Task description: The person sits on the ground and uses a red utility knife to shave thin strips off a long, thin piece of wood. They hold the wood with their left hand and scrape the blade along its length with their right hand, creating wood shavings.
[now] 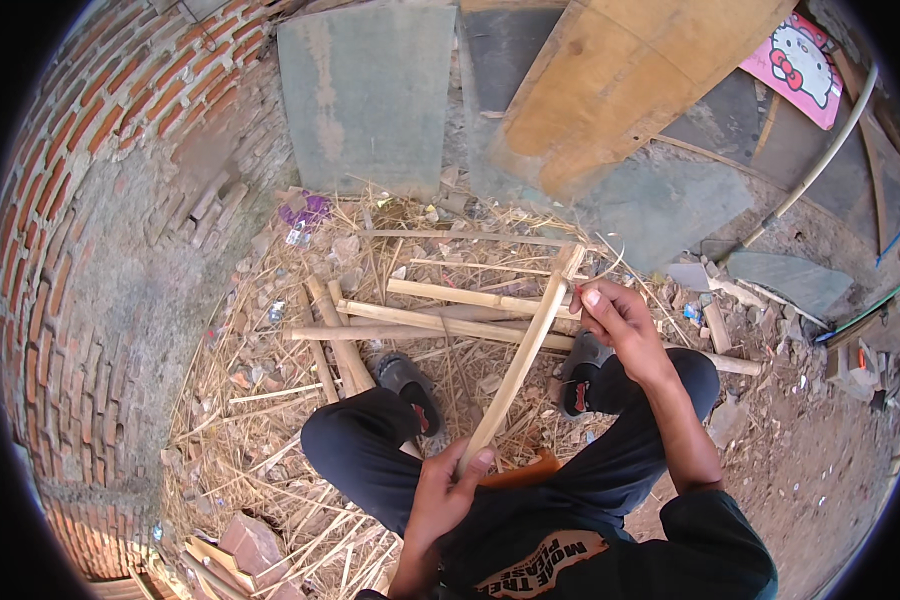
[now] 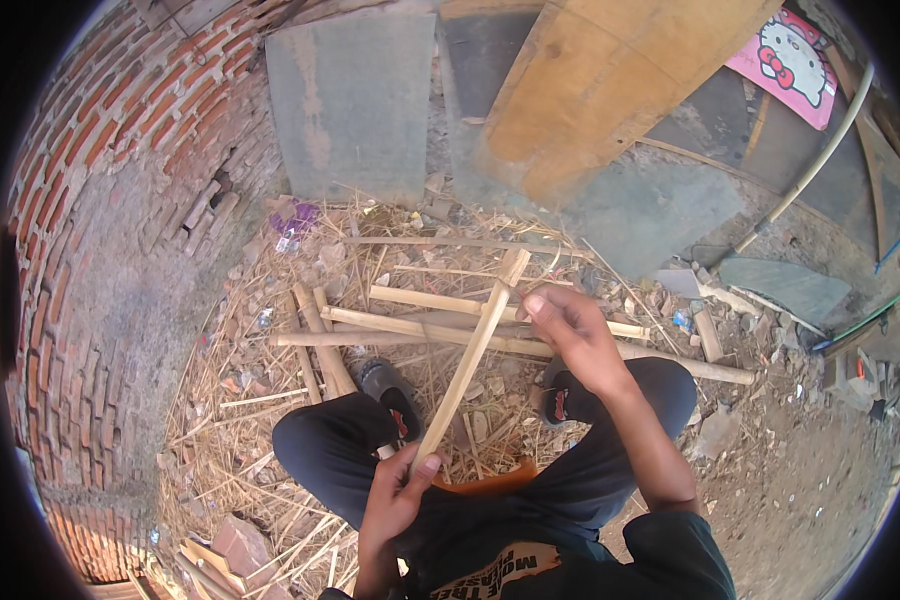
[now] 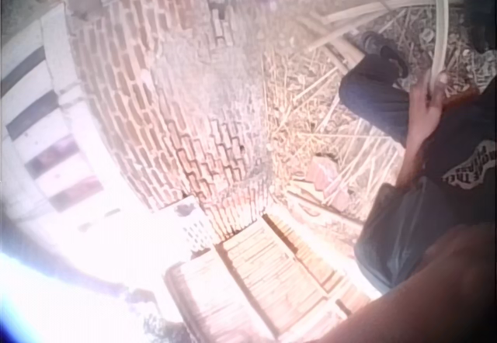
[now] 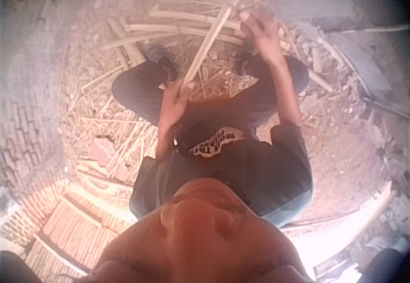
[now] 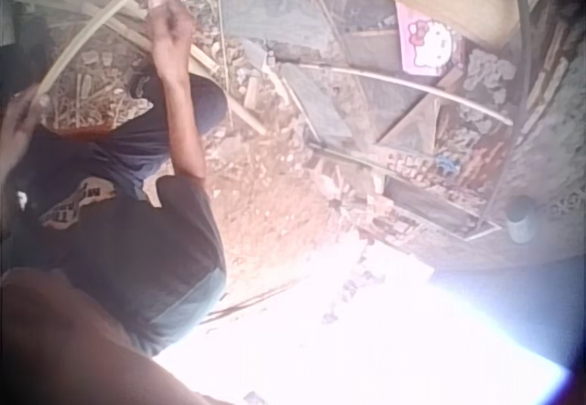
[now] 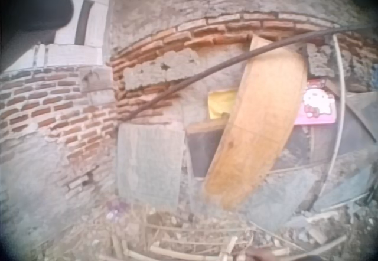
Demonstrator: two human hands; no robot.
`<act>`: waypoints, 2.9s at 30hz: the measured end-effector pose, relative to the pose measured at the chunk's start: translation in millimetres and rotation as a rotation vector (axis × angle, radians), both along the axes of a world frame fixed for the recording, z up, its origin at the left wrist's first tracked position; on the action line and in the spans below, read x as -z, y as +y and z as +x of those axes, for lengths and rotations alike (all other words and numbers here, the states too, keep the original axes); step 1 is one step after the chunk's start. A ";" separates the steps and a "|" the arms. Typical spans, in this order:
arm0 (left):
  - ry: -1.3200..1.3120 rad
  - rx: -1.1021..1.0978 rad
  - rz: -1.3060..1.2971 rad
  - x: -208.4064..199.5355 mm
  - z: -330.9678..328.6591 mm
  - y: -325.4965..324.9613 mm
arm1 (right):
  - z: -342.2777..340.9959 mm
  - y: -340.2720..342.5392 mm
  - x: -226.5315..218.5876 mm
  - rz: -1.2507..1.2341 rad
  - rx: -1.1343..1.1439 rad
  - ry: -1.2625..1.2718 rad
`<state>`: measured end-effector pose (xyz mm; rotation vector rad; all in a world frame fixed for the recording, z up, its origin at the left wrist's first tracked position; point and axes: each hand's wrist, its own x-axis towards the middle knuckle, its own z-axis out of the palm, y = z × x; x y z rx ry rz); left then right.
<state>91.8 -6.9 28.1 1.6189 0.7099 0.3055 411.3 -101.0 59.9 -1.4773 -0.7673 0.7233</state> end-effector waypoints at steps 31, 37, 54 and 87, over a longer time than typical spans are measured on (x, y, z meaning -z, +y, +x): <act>0.184 -0.104 0.401 1.7 15.9 4.6 | 27.4 21.9 -24.7 -0.335 -0.078 -0.781; 0.185 -0.053 0.326 -8.6 5.2 11.9 | 57.0 19.6 -25.6 -0.245 -0.391 -0.448; 0.247 -0.030 0.275 -11.4 -12.4 24.0 | 121.7 -0.1 0.5 -0.138 -0.496 0.368; -0.073 -0.026 -0.028 -10.7 32.5 26.7 | -86.2 22.0 9.4 0.131 -0.125 -0.917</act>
